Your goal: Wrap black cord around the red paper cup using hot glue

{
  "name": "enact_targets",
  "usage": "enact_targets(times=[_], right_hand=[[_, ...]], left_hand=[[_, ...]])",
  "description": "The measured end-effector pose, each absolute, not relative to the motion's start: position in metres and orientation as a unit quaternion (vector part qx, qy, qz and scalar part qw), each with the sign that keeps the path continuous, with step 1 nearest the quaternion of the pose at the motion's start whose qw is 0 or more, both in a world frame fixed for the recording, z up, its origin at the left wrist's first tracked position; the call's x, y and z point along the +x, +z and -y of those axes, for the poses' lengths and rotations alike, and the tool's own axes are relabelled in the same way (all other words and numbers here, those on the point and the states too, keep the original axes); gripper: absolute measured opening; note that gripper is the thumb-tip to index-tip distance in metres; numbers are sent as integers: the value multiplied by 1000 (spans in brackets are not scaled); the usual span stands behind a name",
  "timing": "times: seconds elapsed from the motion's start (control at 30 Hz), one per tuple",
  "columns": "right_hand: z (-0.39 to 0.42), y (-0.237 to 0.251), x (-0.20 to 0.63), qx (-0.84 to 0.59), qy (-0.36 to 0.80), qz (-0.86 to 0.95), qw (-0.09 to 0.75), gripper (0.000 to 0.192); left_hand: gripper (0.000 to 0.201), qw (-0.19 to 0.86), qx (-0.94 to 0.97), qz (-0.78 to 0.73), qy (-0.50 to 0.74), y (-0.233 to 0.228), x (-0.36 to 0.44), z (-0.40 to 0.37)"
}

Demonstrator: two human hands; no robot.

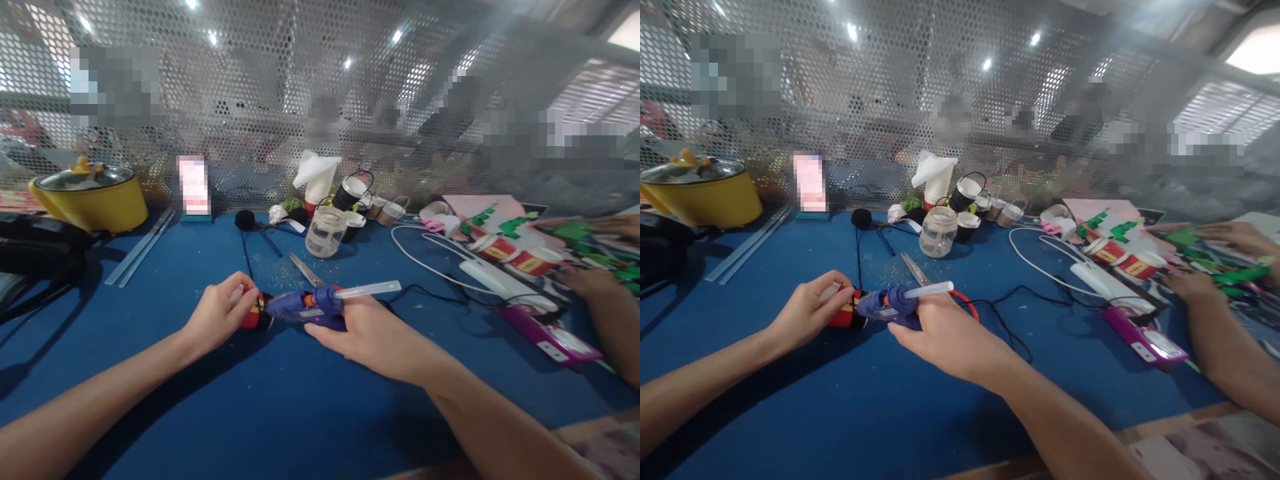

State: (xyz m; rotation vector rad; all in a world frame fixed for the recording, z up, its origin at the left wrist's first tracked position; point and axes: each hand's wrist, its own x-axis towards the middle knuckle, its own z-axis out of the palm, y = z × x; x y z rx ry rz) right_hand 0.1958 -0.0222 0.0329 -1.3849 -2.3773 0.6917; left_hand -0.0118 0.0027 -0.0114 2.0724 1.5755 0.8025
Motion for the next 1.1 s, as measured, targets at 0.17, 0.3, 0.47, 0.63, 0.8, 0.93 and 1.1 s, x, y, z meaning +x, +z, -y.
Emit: enact_targets(times=[0.17, 0.3, 0.47, 0.63, 0.8, 0.93, 1.1], right_hand=[[20, 36, 194, -513, 275, 797, 159, 20], [16, 34, 195, -523, 287, 782, 178, 18], [10, 24, 199, -508, 306, 784, 186, 19], [7, 21, 199, -513, 315, 775, 189, 21], [6, 21, 198, -507, 321, 776, 194, 23], [4, 19, 197, -501, 323, 777, 201, 23], [3, 19, 198, -502, 322, 779, 194, 22]], left_hand=[[21, 195, 760, -545, 295, -12, -13, -2], [19, 181, 771, -534, 298, -12, -12, 1], [16, 170, 784, -517, 300, -14, -12, 3], [16, 162, 789, -510, 302, -15, -13, 2], [17, 158, 790, -512, 297, -15, -13, 3], [15, 161, 796, -503, 296, -15, -12, 4], [14, 159, 796, -503, 297, -13, -11, 5]])
